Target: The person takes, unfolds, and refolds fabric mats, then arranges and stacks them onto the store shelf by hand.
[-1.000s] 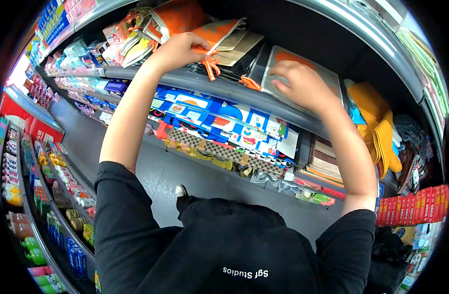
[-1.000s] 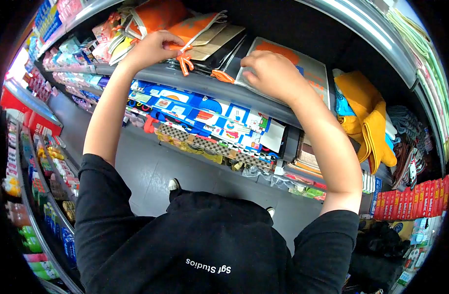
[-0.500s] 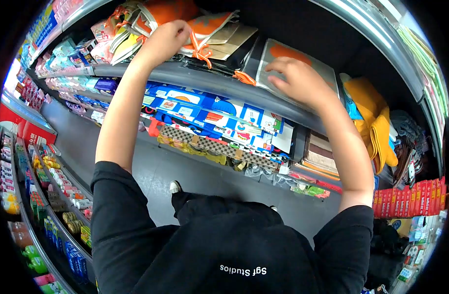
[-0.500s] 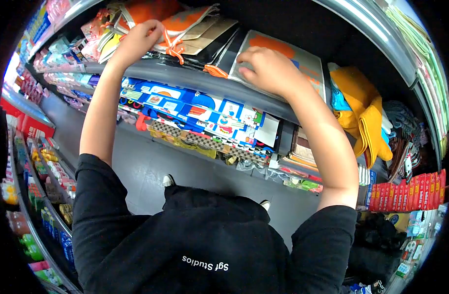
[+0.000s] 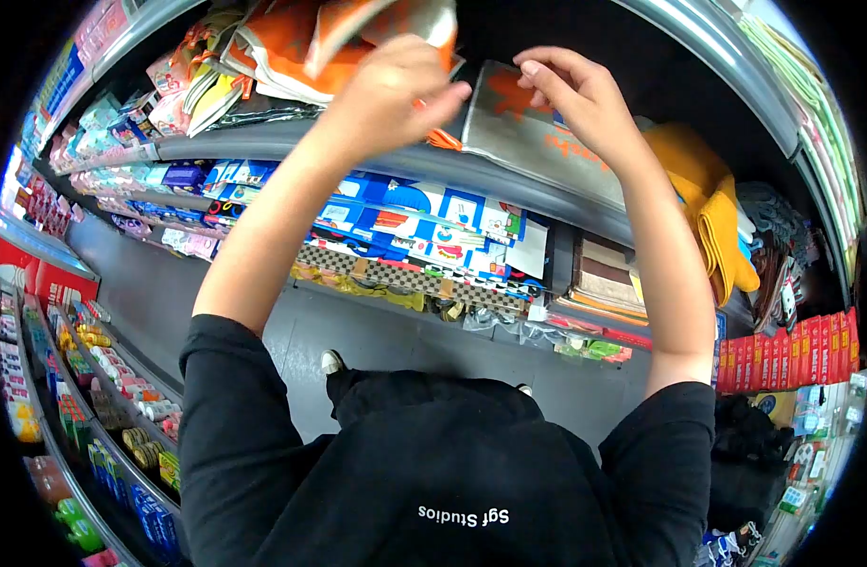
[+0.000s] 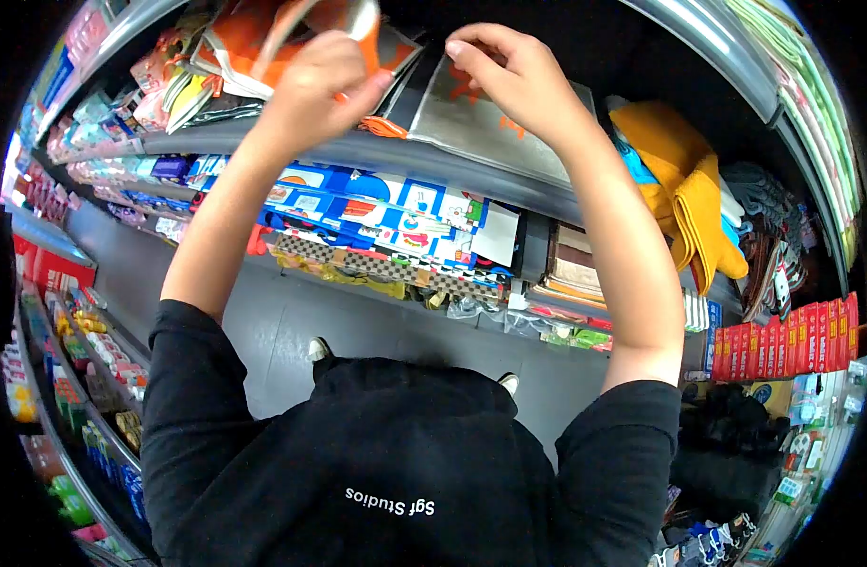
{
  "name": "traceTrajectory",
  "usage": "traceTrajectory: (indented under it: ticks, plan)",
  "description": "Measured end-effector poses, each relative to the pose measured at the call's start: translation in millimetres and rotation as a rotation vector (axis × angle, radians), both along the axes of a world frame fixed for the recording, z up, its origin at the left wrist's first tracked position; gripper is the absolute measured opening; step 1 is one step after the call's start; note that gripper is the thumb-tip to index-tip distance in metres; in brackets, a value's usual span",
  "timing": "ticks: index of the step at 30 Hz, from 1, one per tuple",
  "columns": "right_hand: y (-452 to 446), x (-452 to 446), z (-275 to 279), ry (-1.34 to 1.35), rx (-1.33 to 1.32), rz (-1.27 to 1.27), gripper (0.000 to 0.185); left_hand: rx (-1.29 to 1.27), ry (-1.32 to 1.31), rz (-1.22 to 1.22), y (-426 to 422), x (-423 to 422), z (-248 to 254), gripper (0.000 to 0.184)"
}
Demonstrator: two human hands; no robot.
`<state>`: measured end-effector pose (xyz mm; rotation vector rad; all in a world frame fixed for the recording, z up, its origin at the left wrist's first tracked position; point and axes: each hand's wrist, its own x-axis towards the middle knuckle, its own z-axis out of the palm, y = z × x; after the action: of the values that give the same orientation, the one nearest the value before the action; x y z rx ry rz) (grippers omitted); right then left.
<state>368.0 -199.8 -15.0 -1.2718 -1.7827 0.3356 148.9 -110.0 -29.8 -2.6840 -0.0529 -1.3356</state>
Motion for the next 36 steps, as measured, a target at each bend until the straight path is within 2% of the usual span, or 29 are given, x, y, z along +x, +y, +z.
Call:
traceTrajectory:
  ticks: [2,4,7,9,11,12,13,15,16,17,19,20,21,23,25,26,29,31,33,34,35,36]
  plan:
    - [-1,-6,3,-0.061,0.038,-0.073,0.04,0.035,0.052,-0.134,-8,22,-7,0.013]
    - [-2,-3,3,-0.206,0.085,-0.226,0.06,0.07,0.167,-0.17,-25,40,-9,0.01]
    - [-4,2,1,-0.295,0.178,-0.382,0.064,0.031,0.264,-0.24,-38,60,-23,0.009]
    - [-3,17,-6,-0.384,0.259,-0.298,0.065,-0.008,0.321,-0.273,-43,68,-29,0.009]
    - [-6,21,-9,-0.712,0.298,-0.175,0.061,-0.013,0.449,-0.265,-47,73,-35,0.008]
    - [-10,12,-6,-0.767,0.184,-0.189,0.059,-0.038,0.468,-0.266,-50,74,-39,0.008]
    - [-8,8,-8,-0.766,0.181,-0.195,0.059,-0.037,0.47,-0.272,-51,75,-41,0.008]
    - [0,0,-15,-0.961,0.242,-0.205,0.058,-0.043,0.478,-0.297,-54,76,-46,0.008]
    - [8,-3,-22,-0.966,0.375,-0.211,0.046,-0.028,0.501,-0.299,-54,76,-47,0.007]
    - [16,-3,-23,-0.96,0.372,-0.226,0.046,-0.022,0.51,-0.31,-55,75,-47,0.007]
    - [23,-4,-17,-0.98,0.321,-0.313,0.029,-0.024,0.442,-0.299,-55,72,-45,0.009]
    - [22,0,-12,-0.824,0.401,-0.421,0.018,0.005,0.435,-0.269,-53,70,-42,0.014]
    - [13,1,1,-0.717,0.258,-0.568,0.019,0.056,0.398,-0.227,-49,68,-40,0.015]
    - [-1,24,27,-0.341,-0.185,-0.611,0.036,0.014,0.351,-0.076,-42,56,-36,0.015]
    - [-3,69,3,-0.06,0.068,-0.697,0.023,0.011,0.158,-0.022,-25,44,-30,0.02]
    - [-15,77,2,0.032,0.002,-0.662,0.024,-0.014,0.043,-0.01,-20,39,-24,0.028]
    - [-42,93,-13,0.352,-0.116,-0.537,0.022,-0.063,-0.047,0.109,-5,32,-19,0.037]
    - [-53,98,-19,0.46,-0.204,-0.536,0.031,-0.08,-0.092,0.097,-5,34,-12,0.032]
    - [-59,108,-28,0.433,-0.16,-0.536,0.03,-0.151,-0.014,0.05,1,32,-10,0.028]
    - [-63,109,-29,0.474,-0.286,-0.489,0.034,-0.275,0.042,0.053,-1,30,-11,0.02]
    - [-67,110,-30,0.514,-0.411,-0.441,0.039,-0.272,0.043,0.048,-4,27,-11,0.02]
    - [-67,113,-33,0.467,-0.479,-0.407,0.043,-0.49,0.194,-0.031,-8,23,-12,0.018]
